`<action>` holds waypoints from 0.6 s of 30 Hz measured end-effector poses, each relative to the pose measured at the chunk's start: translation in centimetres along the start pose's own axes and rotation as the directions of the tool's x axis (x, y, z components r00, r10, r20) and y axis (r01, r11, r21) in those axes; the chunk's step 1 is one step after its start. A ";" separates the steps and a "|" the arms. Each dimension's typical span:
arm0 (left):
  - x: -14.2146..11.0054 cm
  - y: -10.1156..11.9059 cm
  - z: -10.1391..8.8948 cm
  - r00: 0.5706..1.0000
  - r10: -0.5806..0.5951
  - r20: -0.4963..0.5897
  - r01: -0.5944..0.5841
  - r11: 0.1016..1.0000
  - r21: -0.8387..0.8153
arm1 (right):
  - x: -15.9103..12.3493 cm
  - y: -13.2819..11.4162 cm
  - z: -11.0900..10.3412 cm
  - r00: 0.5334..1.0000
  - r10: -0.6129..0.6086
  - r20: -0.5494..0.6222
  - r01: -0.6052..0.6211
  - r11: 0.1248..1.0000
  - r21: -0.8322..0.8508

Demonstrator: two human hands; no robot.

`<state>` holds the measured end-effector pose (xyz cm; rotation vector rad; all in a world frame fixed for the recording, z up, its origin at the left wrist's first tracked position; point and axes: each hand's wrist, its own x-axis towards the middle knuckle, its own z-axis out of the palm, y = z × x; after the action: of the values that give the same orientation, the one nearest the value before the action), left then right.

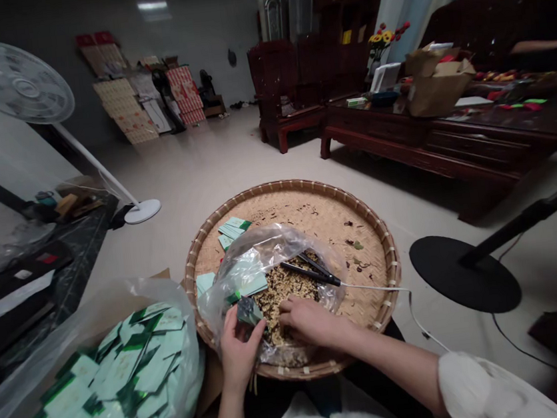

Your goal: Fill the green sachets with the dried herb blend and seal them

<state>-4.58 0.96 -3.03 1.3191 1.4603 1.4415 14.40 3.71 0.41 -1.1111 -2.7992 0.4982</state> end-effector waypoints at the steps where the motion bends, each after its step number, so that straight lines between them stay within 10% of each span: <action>1: 0.0 0.0 0.0 1.000 -0.002 0.015 0.002 1.000 -0.005 | 0.0 0.6 -0.2 0.999 0.033 -0.029 -0.032 0.999 0.025; 6: -0.1 -0.1 0.3 0.997 -0.009 0.074 0.010 1.000 -0.026 | -0.2 3.4 -1.3 0.964 0.231 -0.132 -0.200 0.956 0.214; 12: 0.0 -0.4 0.6 0.995 0.009 0.096 -0.007 1.000 -0.021 | -1.2 4.4 -0.7 0.911 0.412 0.022 -0.413 0.909 0.063; 18: -0.1 -0.8 0.7 0.996 -0.012 0.088 0.016 0.999 -0.041 | 0.1 4.2 0.4 0.930 0.365 -0.047 -0.347 0.912 0.217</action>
<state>-4.05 1.13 -3.93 1.3273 1.3732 1.3807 16.94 6.51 -1.39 -1.5591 -2.4067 0.7310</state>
